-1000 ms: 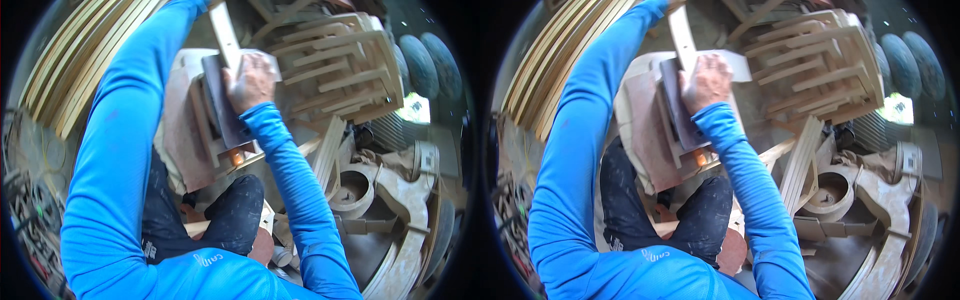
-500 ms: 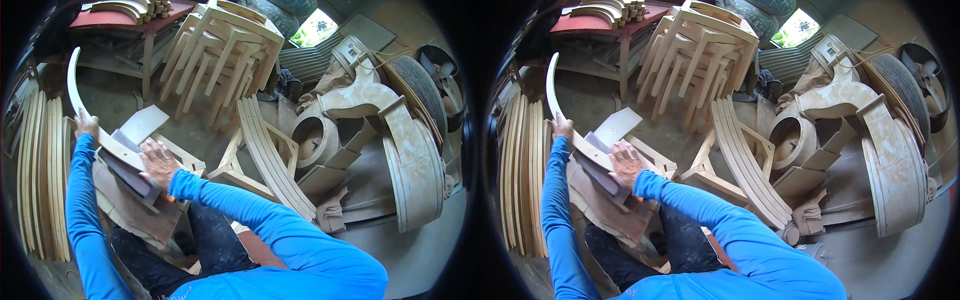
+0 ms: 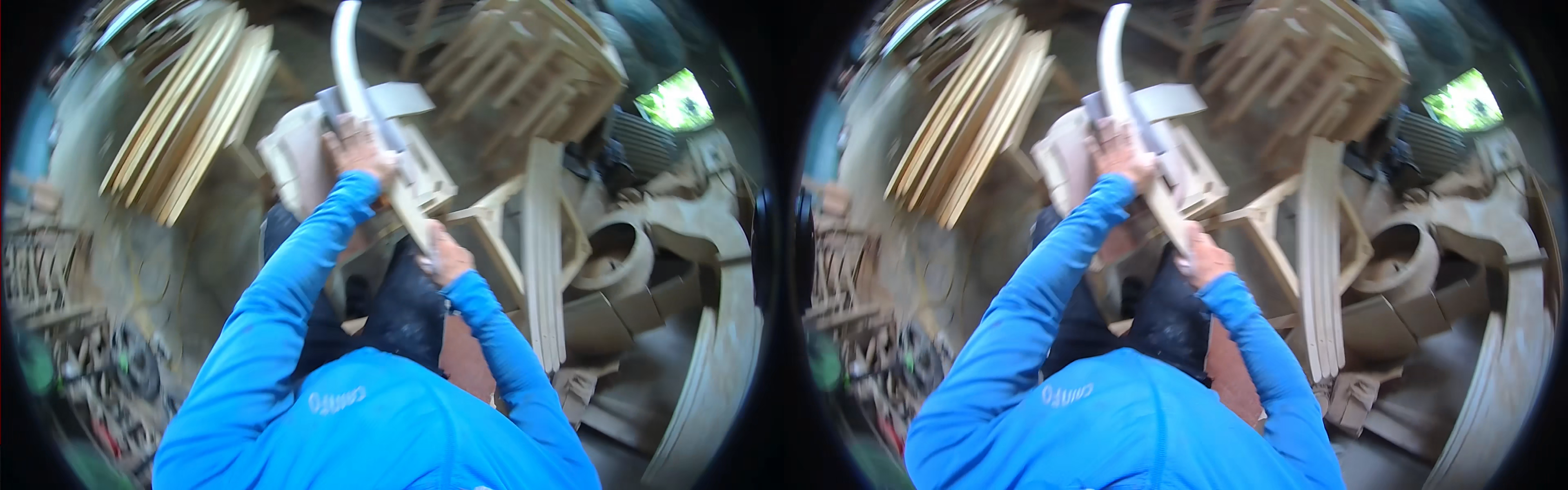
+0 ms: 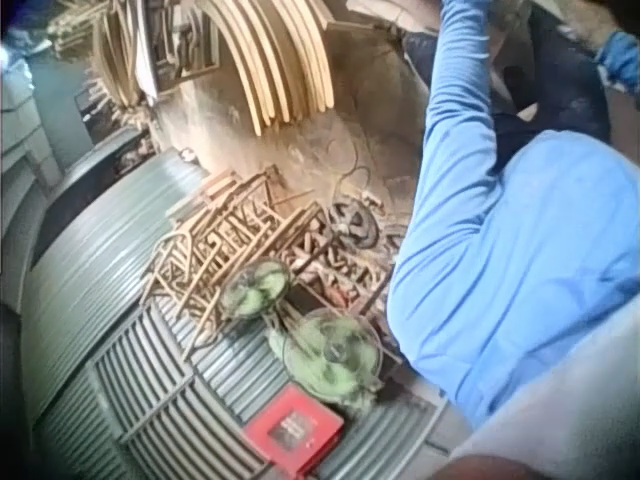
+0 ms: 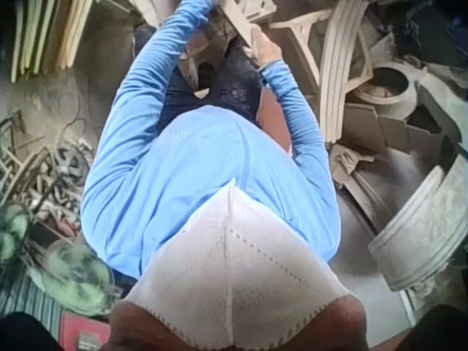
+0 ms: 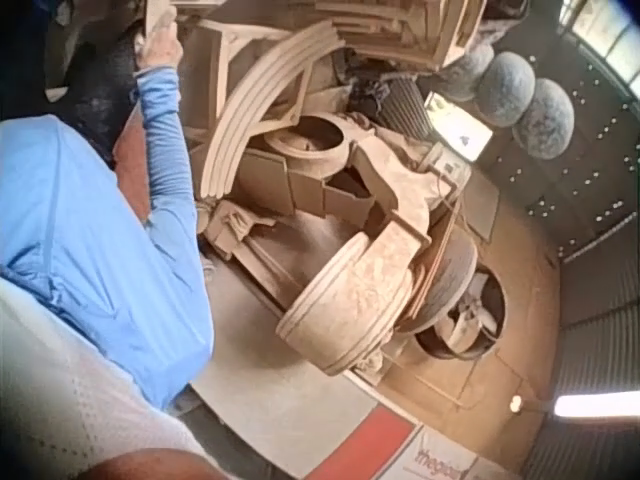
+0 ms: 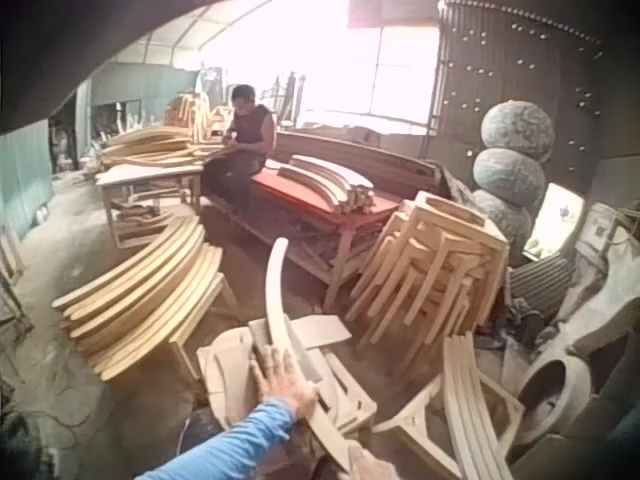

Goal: Sanding curved wooden chair components using a stationary belt sander.

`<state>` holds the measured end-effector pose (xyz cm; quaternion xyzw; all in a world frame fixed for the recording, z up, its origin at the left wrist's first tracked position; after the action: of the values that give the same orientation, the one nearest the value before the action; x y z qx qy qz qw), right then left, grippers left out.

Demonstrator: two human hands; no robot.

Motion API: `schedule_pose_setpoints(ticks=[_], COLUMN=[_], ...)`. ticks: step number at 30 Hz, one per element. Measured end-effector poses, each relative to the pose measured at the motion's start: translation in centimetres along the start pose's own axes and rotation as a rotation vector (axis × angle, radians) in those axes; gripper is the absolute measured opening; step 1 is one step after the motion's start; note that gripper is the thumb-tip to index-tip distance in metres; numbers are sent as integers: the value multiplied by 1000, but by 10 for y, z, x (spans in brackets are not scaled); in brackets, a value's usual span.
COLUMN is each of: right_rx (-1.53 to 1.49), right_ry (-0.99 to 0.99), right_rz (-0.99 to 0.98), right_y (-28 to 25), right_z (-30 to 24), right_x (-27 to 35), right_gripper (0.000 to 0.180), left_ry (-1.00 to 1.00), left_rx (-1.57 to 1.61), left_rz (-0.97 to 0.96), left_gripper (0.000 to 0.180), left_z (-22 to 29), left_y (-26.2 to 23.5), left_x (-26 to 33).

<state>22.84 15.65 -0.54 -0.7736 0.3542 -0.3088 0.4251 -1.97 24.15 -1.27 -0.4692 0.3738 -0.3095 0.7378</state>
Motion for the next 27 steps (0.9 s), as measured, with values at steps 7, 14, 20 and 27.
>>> schedule_pose_setpoints(ticks=[7, 14, 20, 27], right_rx=[57, 114, 125, 93], right_ry=[-92, 0, 162, 67], right_rz=[-23, -113, -237, -98], right_y=[13, -8, -9, -35], right_z=[74, 148, 190, 141], right_x=[148, 296, 333, 205], right_gripper=[70, 53, 49, 34], left_ry=[-88, -50, 8, -44], left_rx=[-90, -57, -90, -57], left_rz=[-191, -141, -162, -77], left_gripper=[92, 87, 88, 85], left_z=[-53, -45, -5, -59], left_y=[-20, -14, -14, 10], left_x=[-48, -19, 21, -106])
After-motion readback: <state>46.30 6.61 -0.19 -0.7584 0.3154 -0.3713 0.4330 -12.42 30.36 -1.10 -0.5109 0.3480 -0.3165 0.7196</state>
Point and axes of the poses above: each hand's wrist, its own x-axis away from the middle knuckle, its own y-axis out of the palm, z = x × y, the point moved 4 cm from there along -x, towards the middle knuckle, and after that the axes turned 4 degrees about -y, right-handed, at the moved point
